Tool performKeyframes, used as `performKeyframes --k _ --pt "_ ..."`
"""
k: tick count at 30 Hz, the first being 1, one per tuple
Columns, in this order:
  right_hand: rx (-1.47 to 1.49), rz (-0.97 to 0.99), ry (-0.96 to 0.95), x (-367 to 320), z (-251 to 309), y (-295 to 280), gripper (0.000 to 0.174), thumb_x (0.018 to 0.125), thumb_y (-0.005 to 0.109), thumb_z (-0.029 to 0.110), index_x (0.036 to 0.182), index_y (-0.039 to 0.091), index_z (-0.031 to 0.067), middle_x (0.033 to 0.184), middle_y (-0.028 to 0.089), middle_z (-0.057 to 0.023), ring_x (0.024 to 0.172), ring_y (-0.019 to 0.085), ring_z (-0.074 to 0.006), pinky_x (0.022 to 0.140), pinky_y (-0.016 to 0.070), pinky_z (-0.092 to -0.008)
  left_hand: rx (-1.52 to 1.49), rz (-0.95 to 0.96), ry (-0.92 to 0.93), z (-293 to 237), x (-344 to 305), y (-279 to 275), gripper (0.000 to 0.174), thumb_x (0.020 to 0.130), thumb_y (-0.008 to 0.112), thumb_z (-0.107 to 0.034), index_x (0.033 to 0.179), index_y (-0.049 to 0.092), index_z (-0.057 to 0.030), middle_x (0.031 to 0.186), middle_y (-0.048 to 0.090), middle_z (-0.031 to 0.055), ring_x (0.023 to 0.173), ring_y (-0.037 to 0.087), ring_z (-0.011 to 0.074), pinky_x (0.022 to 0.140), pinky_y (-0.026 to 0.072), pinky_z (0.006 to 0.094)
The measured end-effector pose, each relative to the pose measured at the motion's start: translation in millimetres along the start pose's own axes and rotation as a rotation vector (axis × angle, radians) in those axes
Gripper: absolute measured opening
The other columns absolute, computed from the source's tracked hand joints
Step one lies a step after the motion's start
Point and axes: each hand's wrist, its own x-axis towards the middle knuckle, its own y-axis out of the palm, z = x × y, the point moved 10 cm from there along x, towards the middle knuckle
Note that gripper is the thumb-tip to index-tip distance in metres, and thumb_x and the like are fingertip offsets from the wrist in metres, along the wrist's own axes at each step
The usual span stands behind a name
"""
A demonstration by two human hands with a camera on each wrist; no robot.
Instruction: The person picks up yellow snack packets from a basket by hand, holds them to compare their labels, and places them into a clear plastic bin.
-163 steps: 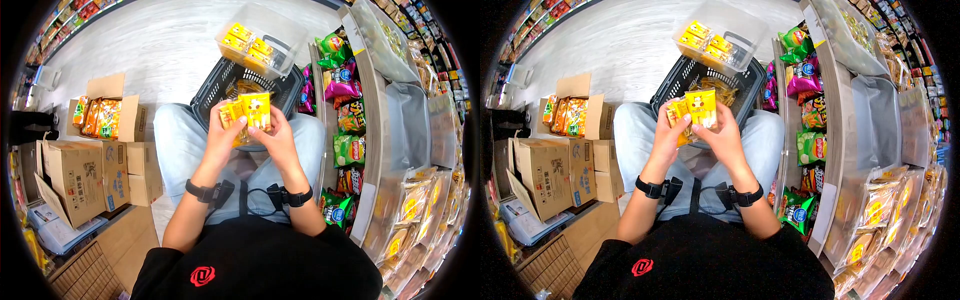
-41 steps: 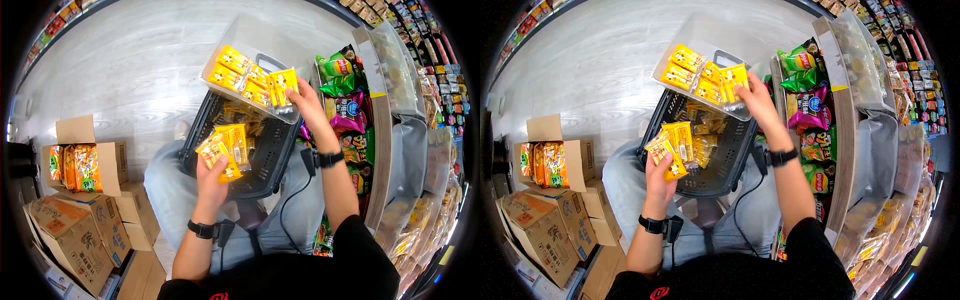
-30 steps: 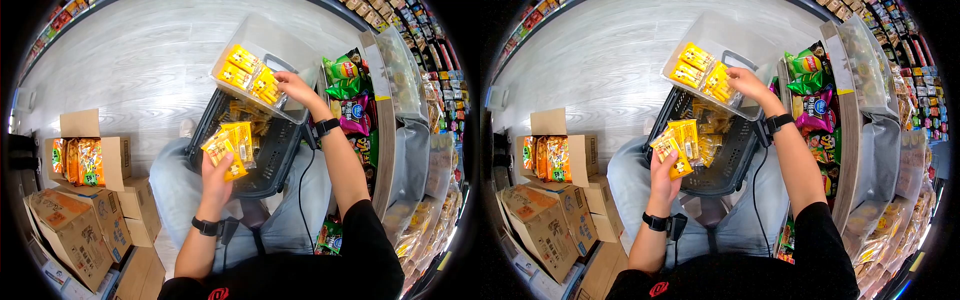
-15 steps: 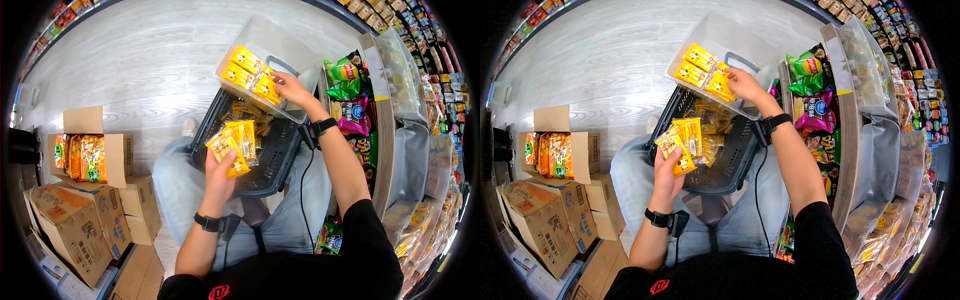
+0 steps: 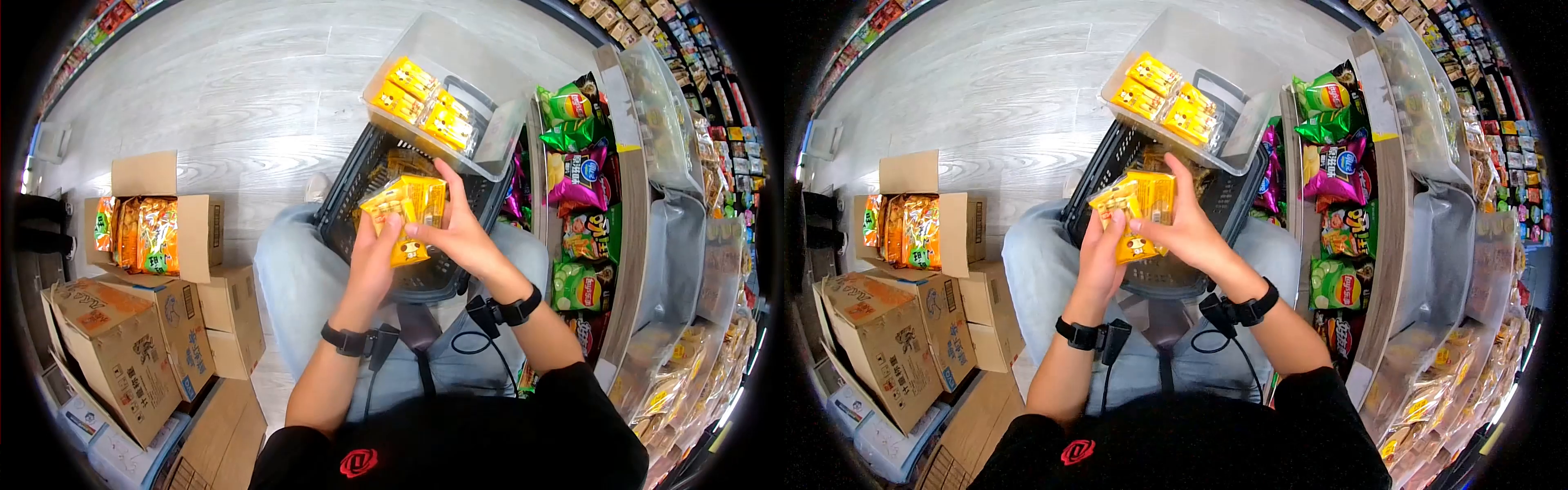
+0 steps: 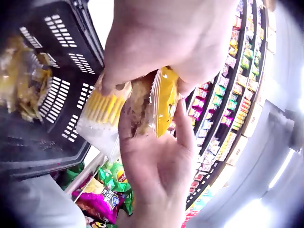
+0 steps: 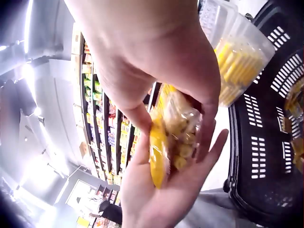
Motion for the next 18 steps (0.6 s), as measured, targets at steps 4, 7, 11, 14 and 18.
performKeyframes --k 4,7,11,14,18 --pt "0.478 -0.139 0.067 -29.0 5.6 -1.3 0.094 0.087 0.069 -0.003 0.157 0.008 0.0111 0.144 0.045 -0.0168 0.130 0.048 -0.0233 0.108 0.0406 -0.0375 0.082 0.034 0.044 -10.9 -14.2 11.3 0.046 0.106 0.047 -0.025 0.144 0.036 -0.0014 0.135 0.054 0.0110 0.122 0.056 0.0188 0.104 0.0460 0.0353" --pt "0.677 -0.268 0.084 -54.5 7.0 -14.7 0.095 0.084 0.067 -0.008 0.157 0.009 0.0119 0.145 0.044 -0.0160 0.132 0.048 -0.0252 0.109 0.0406 -0.0388 0.049 0.161 0.149 -24.8 -22.0 28.1 0.051 0.105 0.047 -0.035 0.143 0.038 -0.0019 0.144 0.047 0.0159 0.131 0.048 0.0244 0.109 0.0397 0.0388" --pt "0.711 -0.331 0.017 -86.5 5.1 -31.2 0.092 0.083 0.067 -0.007 0.156 0.013 0.0118 0.149 0.039 -0.0146 0.134 0.046 -0.0251 0.110 0.0397 -0.0393 -0.041 0.280 0.144 -40.2 -43.6 47.0 0.076 0.095 0.053 -0.059 0.146 0.035 -0.0047 0.153 0.037 0.0201 0.140 0.037 0.0329 0.115 0.0321 0.0507" --pt "0.741 -0.355 -0.027 -106.4 4.2 -39.6 0.088 0.086 0.063 -0.005 0.156 0.014 0.0120 0.148 0.042 -0.0141 0.134 0.046 -0.0260 0.110 0.0400 -0.0400 -0.160 0.338 0.106 -49.1 -61.6 62.5 0.096 0.082 0.057 -0.073 0.149 0.034 -0.0082 0.153 0.036 0.0208 0.143 0.032 0.0374 0.116 0.0290 0.0569" --pt "0.782 -0.376 -0.043 -125.0 1.6 -45.5 0.084 0.088 0.062 -0.004 0.156 0.015 0.0126 0.146 0.043 -0.0150 0.133 0.047 -0.0266 0.109 0.0417 -0.0422 -0.200 0.482 0.129 -59.4 -87.5 88.2 0.104 0.075 0.057 -0.077 0.149 0.034 -0.0079 0.153 0.036 0.0223 0.144 0.030 0.0398 0.117 0.0278 0.0599"
